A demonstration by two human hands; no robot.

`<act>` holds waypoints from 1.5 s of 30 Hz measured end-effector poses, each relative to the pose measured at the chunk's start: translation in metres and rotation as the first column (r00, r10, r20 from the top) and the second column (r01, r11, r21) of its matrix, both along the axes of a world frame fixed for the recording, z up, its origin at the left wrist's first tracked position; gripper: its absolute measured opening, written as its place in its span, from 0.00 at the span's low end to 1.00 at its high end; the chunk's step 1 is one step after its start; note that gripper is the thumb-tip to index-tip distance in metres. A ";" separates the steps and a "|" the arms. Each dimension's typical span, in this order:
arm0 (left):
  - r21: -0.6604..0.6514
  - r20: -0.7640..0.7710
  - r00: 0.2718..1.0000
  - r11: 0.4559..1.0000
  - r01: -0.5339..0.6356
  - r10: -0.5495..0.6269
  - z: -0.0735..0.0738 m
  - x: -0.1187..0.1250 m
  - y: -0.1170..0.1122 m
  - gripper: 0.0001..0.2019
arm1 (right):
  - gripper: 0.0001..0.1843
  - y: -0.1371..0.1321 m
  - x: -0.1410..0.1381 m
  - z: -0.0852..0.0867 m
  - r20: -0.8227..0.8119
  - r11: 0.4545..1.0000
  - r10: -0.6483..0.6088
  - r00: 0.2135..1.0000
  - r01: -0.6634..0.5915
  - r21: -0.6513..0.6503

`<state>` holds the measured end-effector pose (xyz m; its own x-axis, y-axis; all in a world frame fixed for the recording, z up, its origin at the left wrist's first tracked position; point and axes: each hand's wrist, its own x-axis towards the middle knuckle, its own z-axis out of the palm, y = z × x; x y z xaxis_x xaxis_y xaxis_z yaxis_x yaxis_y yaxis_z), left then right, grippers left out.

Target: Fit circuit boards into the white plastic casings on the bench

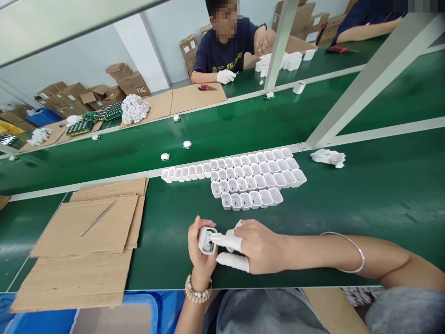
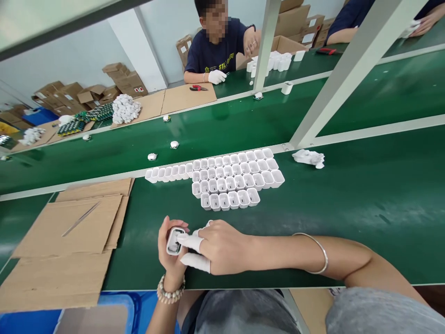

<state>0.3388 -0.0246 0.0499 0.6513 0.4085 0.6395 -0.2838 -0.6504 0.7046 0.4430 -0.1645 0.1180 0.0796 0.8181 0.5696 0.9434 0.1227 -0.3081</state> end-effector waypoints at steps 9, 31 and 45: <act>-0.047 0.028 0.998 0.997 0.063 -0.062 -0.010 0.000 -0.004 0.30 | 0.16 0.001 -0.004 -0.007 -0.085 0.998 0.052 0.995 -0.049 0.035; 0.019 0.079 0.989 0.992 -0.128 0.126 -0.010 0.005 -0.001 0.33 | 0.24 -0.010 0.003 0.029 -0.979 0.806 -0.117 0.165 -0.561 -0.191; -0.126 -0.131 0.987 0.989 0.072 -0.088 -0.022 0.010 -0.004 0.38 | 0.16 0.006 0.012 0.001 -0.097 0.963 -0.107 0.989 0.079 -0.259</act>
<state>0.3485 -0.0288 0.0284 0.7625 0.4202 0.4920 -0.2277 -0.5375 0.8119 0.4546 -0.1587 0.1194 0.2125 0.9204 0.3281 0.9057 -0.0594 -0.4198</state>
